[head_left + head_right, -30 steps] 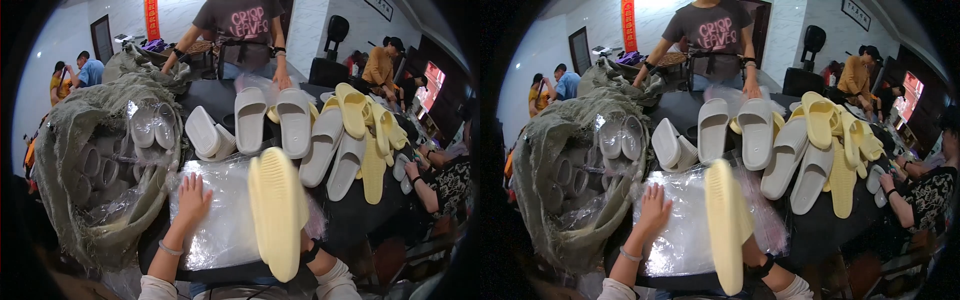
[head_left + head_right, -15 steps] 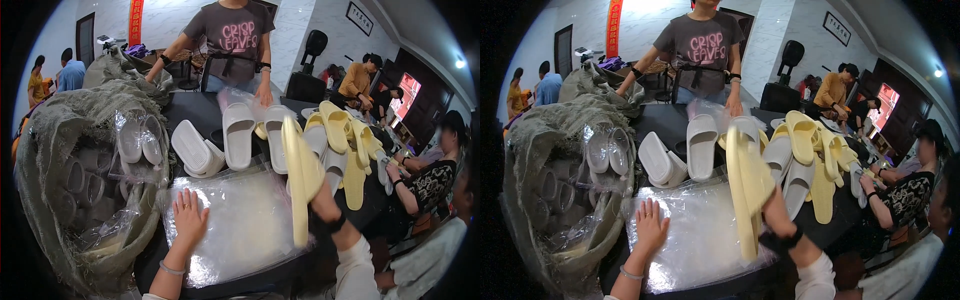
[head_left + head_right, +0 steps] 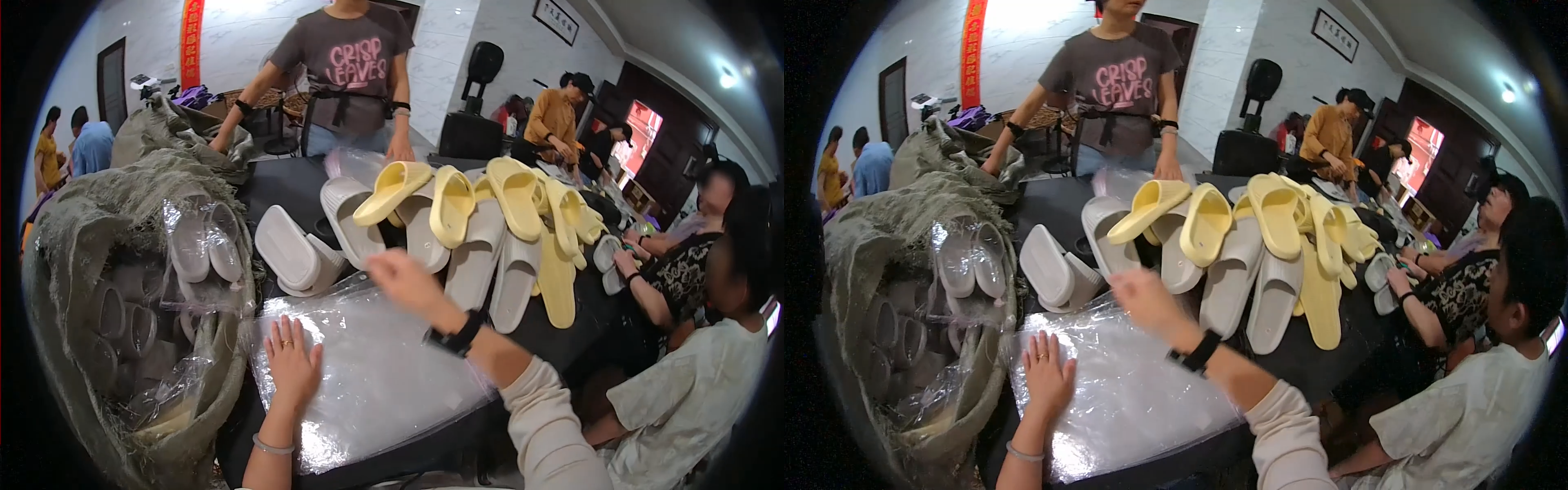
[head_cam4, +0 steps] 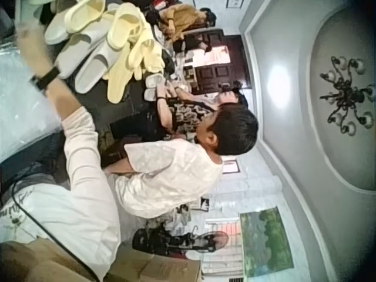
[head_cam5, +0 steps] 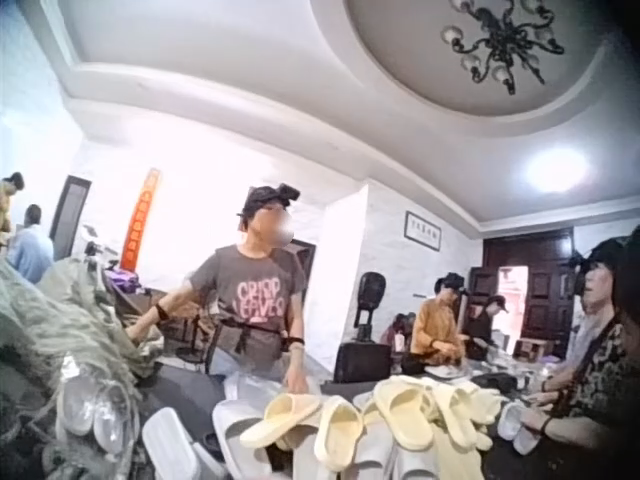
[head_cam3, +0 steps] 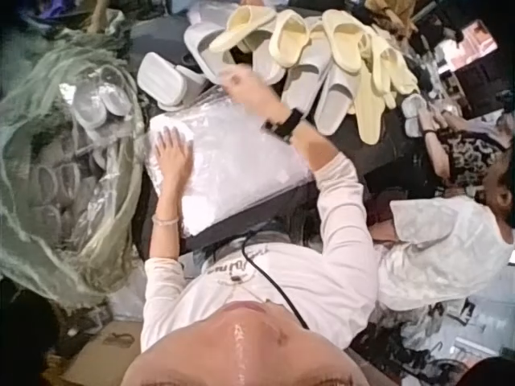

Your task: The recorder is packing pairs of slippers into plastic bags at a shared industrial work table.

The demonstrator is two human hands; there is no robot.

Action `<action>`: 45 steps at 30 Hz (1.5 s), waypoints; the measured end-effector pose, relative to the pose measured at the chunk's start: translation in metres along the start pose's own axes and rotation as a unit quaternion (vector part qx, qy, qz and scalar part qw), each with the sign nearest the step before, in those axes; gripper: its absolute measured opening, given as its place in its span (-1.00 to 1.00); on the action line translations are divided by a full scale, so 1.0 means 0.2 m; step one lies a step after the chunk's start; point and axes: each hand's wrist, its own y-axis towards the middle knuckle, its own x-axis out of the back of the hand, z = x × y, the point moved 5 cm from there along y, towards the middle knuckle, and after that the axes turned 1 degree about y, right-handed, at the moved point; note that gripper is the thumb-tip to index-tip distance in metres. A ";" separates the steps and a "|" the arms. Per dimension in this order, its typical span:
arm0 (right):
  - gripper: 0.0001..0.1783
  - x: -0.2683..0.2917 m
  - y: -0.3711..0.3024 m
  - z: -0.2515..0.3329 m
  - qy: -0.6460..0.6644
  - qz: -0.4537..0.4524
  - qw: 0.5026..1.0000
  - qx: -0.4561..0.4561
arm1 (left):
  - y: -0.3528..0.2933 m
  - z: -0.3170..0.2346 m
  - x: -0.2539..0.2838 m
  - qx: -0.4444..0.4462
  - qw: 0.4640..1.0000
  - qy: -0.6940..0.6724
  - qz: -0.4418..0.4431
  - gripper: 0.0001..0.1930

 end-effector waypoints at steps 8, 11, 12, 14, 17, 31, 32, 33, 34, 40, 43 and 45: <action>-0.78 -0.52 -0.40 -0.17 -0.076 0.133 0.988 -0.014 | 0.01 -0.01 -0.02 -0.010 1.000 -0.001 -0.008 -0.33; -0.80 -0.54 -0.44 -0.16 -0.082 0.123 0.988 0.039 | 0.00 -0.01 -0.02 -0.017 1.000 -0.018 -0.002 -0.34; -0.80 -0.54 -0.45 -0.16 -0.080 0.121 0.988 0.043 | -0.01 0.00 -0.01 -0.016 1.000 -0.015 -0.005 -0.34; -0.78 -0.54 -0.47 -0.16 -0.102 0.152 0.982 0.049 | -0.01 -0.01 -0.02 -0.016 1.000 -0.015 0.003 -0.35; -0.75 -0.52 -0.46 -0.16 -0.075 0.153 0.984 0.055 | -0.01 -0.02 -0.01 -0.017 1.000 -0.004 -0.005 -0.35; -0.79 -0.49 -0.44 -0.13 -0.082 0.126 0.984 0.094 | 0.01 -0.03 -0.02 -0.018 1.000 0.010 -0.005 -0.35; -0.77 -0.48 -0.44 -0.11 -0.084 0.131 0.984 0.086 | 0.01 -0.03 -0.02 -0.020 1.000 0.011 -0.002 -0.34; -0.75 -0.48 -0.44 -0.11 -0.086 0.143 0.983 0.075 | 0.01 -0.02 -0.03 -0.016 1.000 0.018 -0.016 -0.33; -0.75 -0.49 -0.44 -0.09 -0.071 0.159 0.981 0.089 | 0.00 -0.01 -0.02 -0.015 1.000 0.012 -0.023 -0.33; -0.72 -0.51 -0.43 -0.10 -0.057 0.178 0.980 0.068 | 0.00 0.02 0.15 -0.060 0.959 -0.197 -0.193 -0.49; -0.70 -0.48 -0.44 -0.12 -0.067 0.182 0.980 0.051 | -0.03 0.03 0.40 -0.099 0.899 -0.098 -0.416 -0.50; -0.68 -0.49 -0.44 -0.12 -0.067 0.182 0.979 0.056 | -0.03 0.16 0.46 0.007 0.881 -0.105 -0.461 -0.51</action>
